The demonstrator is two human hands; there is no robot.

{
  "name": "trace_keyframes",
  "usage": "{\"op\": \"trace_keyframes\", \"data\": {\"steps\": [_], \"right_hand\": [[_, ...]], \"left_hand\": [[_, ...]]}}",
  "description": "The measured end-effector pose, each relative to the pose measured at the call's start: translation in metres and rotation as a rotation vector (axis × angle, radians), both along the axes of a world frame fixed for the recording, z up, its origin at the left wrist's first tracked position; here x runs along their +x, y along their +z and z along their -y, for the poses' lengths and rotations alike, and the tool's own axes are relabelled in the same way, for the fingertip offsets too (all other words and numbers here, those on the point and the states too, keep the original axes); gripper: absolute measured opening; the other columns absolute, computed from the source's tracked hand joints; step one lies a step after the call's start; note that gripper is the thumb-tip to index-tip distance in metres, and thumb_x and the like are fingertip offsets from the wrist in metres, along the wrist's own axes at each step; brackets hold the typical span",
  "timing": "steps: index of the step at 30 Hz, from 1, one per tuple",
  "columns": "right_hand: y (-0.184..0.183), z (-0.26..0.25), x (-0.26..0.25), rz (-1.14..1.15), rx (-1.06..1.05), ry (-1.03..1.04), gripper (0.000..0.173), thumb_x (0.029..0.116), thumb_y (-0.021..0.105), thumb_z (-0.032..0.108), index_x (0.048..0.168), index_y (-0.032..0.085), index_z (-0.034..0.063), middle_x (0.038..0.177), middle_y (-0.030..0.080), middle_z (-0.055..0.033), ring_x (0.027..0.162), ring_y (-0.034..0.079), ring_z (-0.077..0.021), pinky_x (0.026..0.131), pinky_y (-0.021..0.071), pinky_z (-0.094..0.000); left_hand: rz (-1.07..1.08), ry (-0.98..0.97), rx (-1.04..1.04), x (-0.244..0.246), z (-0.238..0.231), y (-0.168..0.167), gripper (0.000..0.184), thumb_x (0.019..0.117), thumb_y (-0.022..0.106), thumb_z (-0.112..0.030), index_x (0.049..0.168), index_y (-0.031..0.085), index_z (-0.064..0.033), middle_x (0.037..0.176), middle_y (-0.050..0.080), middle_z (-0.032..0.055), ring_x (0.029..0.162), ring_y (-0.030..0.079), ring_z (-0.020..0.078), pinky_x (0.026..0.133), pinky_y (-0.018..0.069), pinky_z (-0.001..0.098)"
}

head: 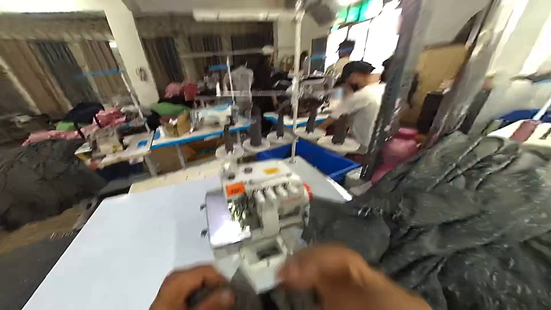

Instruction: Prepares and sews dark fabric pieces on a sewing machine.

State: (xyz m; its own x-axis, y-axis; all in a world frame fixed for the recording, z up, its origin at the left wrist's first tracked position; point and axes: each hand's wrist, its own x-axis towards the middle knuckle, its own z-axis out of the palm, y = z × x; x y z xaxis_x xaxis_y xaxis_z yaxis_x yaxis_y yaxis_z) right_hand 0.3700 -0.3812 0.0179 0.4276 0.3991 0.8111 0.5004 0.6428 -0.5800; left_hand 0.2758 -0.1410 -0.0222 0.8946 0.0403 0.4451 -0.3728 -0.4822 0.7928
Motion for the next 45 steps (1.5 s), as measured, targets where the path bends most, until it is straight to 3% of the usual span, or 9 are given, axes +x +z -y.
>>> {"op": "trace_keyframes", "data": {"steps": [3,6,9,14,21,28,34,37,45], "right_hand": [[-0.071,-0.010,0.034,-0.202,-0.242,-0.011,0.043,0.0962,0.071,0.038,0.129,0.065,0.0105,0.124,0.069,-0.0095,0.112,0.068,-0.0220,0.095,0.0594,-0.0387],[-0.109,-0.018,0.033,-0.332,-0.416,0.063,0.054,0.0920,0.075,0.043,0.134,0.063,0.0116,0.116,0.071,-0.0028,0.101,0.070,-0.0123,0.087,0.0602,-0.0274],[-0.122,-0.032,0.028,-0.417,-0.471,0.063,0.040,0.0912,0.077,0.032,0.122,0.068,0.0090,0.102,0.073,-0.0017,0.088,0.071,-0.0099,0.077,0.0619,-0.0243],[-0.122,-0.049,0.031,-0.438,-0.399,0.025,0.009,0.0955,0.071,0.013,0.097,0.074,0.0043,0.079,0.070,-0.0031,0.067,0.065,-0.0071,0.062,0.0568,-0.0207],[-0.130,-0.055,0.026,-0.461,-0.375,-0.015,0.006,0.0893,0.076,0.005,0.094,0.075,0.0024,0.077,0.072,-0.0044,0.063,0.065,-0.0068,0.059,0.0572,-0.0203],[-0.129,-0.056,0.023,-0.472,-0.399,0.001,0.007,0.0936,0.072,0.009,0.091,0.074,0.0020,0.072,0.069,-0.0045,0.059,0.062,-0.0072,0.055,0.0544,-0.0202],[-0.130,-0.057,0.019,-0.451,-0.419,0.023,0.007,0.0944,0.071,0.007,0.094,0.075,0.0015,0.072,0.070,-0.0040,0.058,0.062,-0.0062,0.053,0.0533,-0.0185],[-0.127,-0.060,0.020,-0.445,-0.422,0.035,0.006,0.0929,0.071,0.005,0.097,0.075,0.0015,0.075,0.071,-0.0038,0.061,0.064,-0.0063,0.055,0.0557,-0.0192],[-0.175,-0.047,0.028,-0.495,-0.656,0.196,0.007,0.0914,0.074,0.008,0.096,0.077,0.0036,0.077,0.073,-0.0053,0.063,0.066,-0.0083,0.057,0.0572,-0.0219]], "left_hand": [[-0.015,-0.028,0.053,0.013,0.006,0.004,0.021,0.0998,0.066,-0.035,0.096,0.075,-0.0164,0.085,0.070,-0.0092,0.075,0.063,-0.0022,0.067,0.0546,0.0170],[-0.064,-0.077,-0.040,0.023,0.009,-0.010,0.011,0.0980,0.067,-0.017,0.098,0.074,-0.0082,0.085,0.070,-0.0035,0.073,0.064,0.0037,0.063,0.0557,0.0201],[-0.096,-0.082,-0.096,0.024,0.011,-0.024,0.009,0.0978,0.066,-0.006,0.101,0.073,-0.0009,0.087,0.071,0.0019,0.075,0.066,0.0068,0.066,0.0572,0.0210],[-0.071,-0.010,-0.037,0.023,-0.001,-0.033,0.006,0.0957,0.069,-0.004,0.099,0.072,-0.0018,0.091,0.071,0.0024,0.080,0.067,0.0090,0.070,0.0581,0.0226],[-0.132,-0.026,-0.135,0.021,-0.011,-0.047,0.012,0.0942,0.071,-0.004,0.105,0.072,0.0001,0.089,0.071,0.0044,0.070,0.063,0.0088,0.061,0.0535,0.0198],[-0.218,-0.118,-0.279,0.023,-0.010,-0.046,0.016,0.0987,0.064,-0.006,0.111,0.069,0.0032,0.092,0.070,0.0078,0.080,0.067,0.0118,0.074,0.0587,0.0237],[-0.259,-0.098,-0.445,0.023,-0.005,-0.050,0.013,0.1000,0.063,-0.007,0.107,0.070,0.0023,0.090,0.069,0.0086,0.080,0.066,0.0110,0.076,0.0582,0.0238],[-0.279,-0.041,-0.531,0.022,0.001,-0.053,0.012,0.1019,0.061,-0.009,0.102,0.069,-0.0004,0.085,0.067,0.0074,0.074,0.065,0.0099,0.068,0.0575,0.0233],[0.019,0.221,-0.164,0.029,-0.049,-0.011,0.008,0.1054,0.055,-0.011,0.105,0.063,-0.0114,0.090,0.067,-0.0064,0.083,0.067,0.0052,0.080,0.0604,0.0257]]}}
